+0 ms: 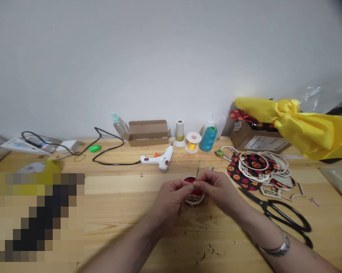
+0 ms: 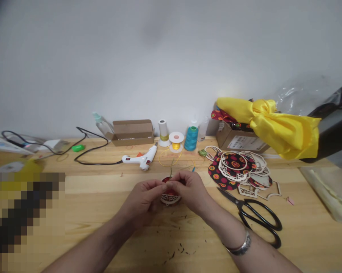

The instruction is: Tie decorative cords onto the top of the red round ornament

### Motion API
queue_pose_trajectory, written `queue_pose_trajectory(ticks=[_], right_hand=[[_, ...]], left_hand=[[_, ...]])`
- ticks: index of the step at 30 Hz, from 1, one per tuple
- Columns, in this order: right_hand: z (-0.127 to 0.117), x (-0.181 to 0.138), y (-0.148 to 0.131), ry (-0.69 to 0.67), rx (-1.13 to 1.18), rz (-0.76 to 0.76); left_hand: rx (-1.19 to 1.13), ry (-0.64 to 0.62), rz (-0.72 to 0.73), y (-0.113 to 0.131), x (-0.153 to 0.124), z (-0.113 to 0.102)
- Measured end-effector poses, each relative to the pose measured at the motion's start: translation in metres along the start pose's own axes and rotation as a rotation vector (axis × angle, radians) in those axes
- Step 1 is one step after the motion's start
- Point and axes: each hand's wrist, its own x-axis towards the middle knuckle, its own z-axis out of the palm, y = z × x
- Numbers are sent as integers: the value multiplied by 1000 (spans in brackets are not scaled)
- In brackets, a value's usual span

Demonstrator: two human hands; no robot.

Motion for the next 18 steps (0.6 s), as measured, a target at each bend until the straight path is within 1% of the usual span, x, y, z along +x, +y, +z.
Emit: queue_pose_trajectory(ticks=[4,6,9,11,13,15,16,18], right_hand=[[-2,1,2,17,-105,-51],[-3,2,3,47,-192,-101],[-7,2,5,117,-364,-213],[-9,1,5,179,-485,-279],[-10,1,5,238,-556,-307],[-10,1,5,271,-532,-293],[-10,1,5,267,-476,-267],[-9,2,6,215,-284,-186]], left_hand=[[81,-17,50,2,-1,-2],[165,-15,94,5,0,-4],[329,46,175,8,0,-7],[437,113,275,9,0,-9],[537,140,433,9,-1,-10],[635,118,584,5,-3,-10],[681,92,629,3,-3,-10],[763,31,658,-3,-4,-10]])
